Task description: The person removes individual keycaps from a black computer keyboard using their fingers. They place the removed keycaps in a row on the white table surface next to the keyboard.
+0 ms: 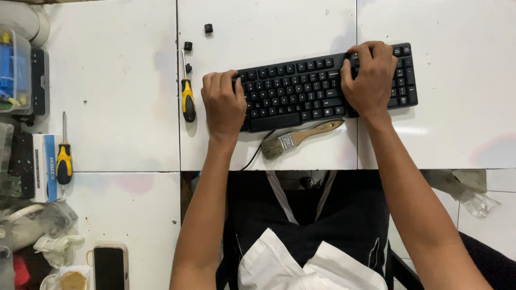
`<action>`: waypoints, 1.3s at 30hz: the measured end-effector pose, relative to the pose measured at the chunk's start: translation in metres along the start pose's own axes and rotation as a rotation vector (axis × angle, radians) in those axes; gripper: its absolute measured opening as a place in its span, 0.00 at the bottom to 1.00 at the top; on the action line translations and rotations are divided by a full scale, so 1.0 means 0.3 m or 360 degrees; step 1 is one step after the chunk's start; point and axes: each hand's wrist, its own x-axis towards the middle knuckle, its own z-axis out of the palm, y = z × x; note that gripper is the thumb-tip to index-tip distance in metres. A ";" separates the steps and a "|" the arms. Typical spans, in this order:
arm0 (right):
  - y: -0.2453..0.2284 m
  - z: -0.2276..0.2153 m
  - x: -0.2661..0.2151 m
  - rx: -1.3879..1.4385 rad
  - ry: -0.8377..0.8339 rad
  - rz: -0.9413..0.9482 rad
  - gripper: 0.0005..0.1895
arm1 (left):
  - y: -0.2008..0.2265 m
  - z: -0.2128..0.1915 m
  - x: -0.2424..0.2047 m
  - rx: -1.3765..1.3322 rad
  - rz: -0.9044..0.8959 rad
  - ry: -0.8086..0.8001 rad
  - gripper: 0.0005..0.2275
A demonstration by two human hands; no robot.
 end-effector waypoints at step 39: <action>0.000 -0.002 0.005 -0.0003 -0.0014 0.0009 0.08 | -0.098 0.013 0.320 -0.0531 -0.0677 -0.0671 0.33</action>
